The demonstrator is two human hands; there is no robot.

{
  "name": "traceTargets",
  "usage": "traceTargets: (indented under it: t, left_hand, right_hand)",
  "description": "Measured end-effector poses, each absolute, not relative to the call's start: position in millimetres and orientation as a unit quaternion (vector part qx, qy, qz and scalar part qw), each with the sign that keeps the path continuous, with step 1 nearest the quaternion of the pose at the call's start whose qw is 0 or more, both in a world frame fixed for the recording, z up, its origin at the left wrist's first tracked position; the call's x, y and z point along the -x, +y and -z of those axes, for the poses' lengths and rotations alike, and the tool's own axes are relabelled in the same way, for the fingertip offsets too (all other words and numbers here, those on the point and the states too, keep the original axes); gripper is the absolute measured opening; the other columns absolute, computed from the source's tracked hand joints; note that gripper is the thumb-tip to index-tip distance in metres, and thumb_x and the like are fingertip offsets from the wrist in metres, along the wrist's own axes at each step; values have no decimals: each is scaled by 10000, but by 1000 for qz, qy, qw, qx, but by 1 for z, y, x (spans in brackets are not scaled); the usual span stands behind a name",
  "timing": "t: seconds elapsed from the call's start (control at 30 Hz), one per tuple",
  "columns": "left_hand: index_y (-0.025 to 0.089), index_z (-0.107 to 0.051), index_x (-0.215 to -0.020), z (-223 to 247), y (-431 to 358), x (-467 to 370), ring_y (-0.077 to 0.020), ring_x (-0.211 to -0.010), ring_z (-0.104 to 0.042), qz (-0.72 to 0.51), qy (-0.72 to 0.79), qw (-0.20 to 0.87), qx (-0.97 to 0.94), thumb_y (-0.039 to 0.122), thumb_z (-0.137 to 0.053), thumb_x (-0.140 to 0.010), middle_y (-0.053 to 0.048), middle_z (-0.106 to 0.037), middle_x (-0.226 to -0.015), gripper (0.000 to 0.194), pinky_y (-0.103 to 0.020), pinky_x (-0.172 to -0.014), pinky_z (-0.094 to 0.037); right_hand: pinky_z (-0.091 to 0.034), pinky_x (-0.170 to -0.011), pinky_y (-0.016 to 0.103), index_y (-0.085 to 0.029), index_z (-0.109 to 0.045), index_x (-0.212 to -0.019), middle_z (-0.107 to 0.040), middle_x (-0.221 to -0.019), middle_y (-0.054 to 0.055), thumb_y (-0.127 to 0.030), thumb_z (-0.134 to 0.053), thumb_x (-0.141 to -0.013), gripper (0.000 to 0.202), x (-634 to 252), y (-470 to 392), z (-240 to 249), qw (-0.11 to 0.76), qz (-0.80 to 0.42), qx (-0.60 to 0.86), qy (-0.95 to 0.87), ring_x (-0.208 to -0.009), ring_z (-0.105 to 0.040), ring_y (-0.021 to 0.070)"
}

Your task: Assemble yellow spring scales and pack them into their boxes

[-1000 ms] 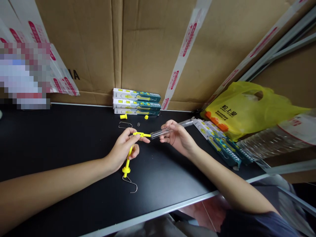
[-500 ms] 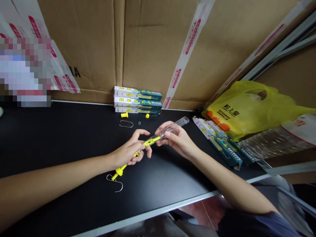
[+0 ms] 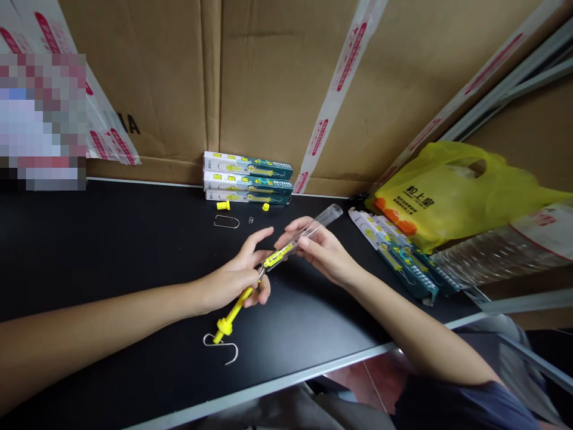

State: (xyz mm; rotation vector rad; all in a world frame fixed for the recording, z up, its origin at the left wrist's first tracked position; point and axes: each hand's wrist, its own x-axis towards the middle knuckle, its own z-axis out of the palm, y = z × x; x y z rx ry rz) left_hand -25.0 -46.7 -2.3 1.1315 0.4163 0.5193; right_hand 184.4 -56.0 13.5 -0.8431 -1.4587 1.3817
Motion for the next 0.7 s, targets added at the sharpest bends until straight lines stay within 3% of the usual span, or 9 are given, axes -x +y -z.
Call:
traceTargets:
  t: [0.2, 0.37, 0.5, 0.6, 0.7]
  left_hand:
    - [491, 10, -1461, -5, -49, 26, -117, -761, -700, -230, 145, 782, -561, 59, -500, -740, -157, -108, -1584, 983, -185, -499, -524]
    - [538, 58, -1453, -7, -49, 28, -181, -891, -708, -213, 116, 764, -598, 53, -488, -799, -129, -13, -1610, 980, -168, -489, -514]
    - [565, 37, -1447, -9, -51, 30, -186, -950, -693, -213, 117, 732, -637, 27, -469, -804, -87, 36, -1618, 979, -131, -464, -471]
    - [572, 34, -1447, -10, -52, 31, -176, -944, -690, -208, 117, 720, -651, 44, -493, -820, -87, 19, -1617, 974, -166, -512, -506]
    - [538, 17, -1466, -9, -52, 30, -174, -957, -683, -208, 118, 721, -650, 105, -523, -867, -112, -128, -1594, 915, -249, -641, -569]
  right_hand:
    - [-508, -869, 343, -189, -535, -1056, -729, -985, 75, -402, -620, -878, 290, -186, -56, -15, 453, -555, 335, -611, -910, -689, 179]
    - [-498, -852, 323, -202, -523, -1059, -734, -945, 59, -413, -576, -906, 266, -188, -57, -17, 479, -535, 346, -603, -894, -691, 173]
    - [-504, -866, 342, -184, -539, -1065, -735, -913, 58, -381, -607, -894, 270, -187, -58, -17, 450, -557, 325, -618, -857, -696, 173]
    - [-531, -769, 325, -177, -538, -1071, -734, -909, 66, -375, -587, -908, 261, -185, -60, -16, 416, -600, 300, -614, -750, -696, 158]
    - [-538, -677, 294, -181, -532, -1054, -729, -937, 77, -404, -580, -907, 271, -184, -62, -16, 406, -626, 295, -597, -692, -696, 150]
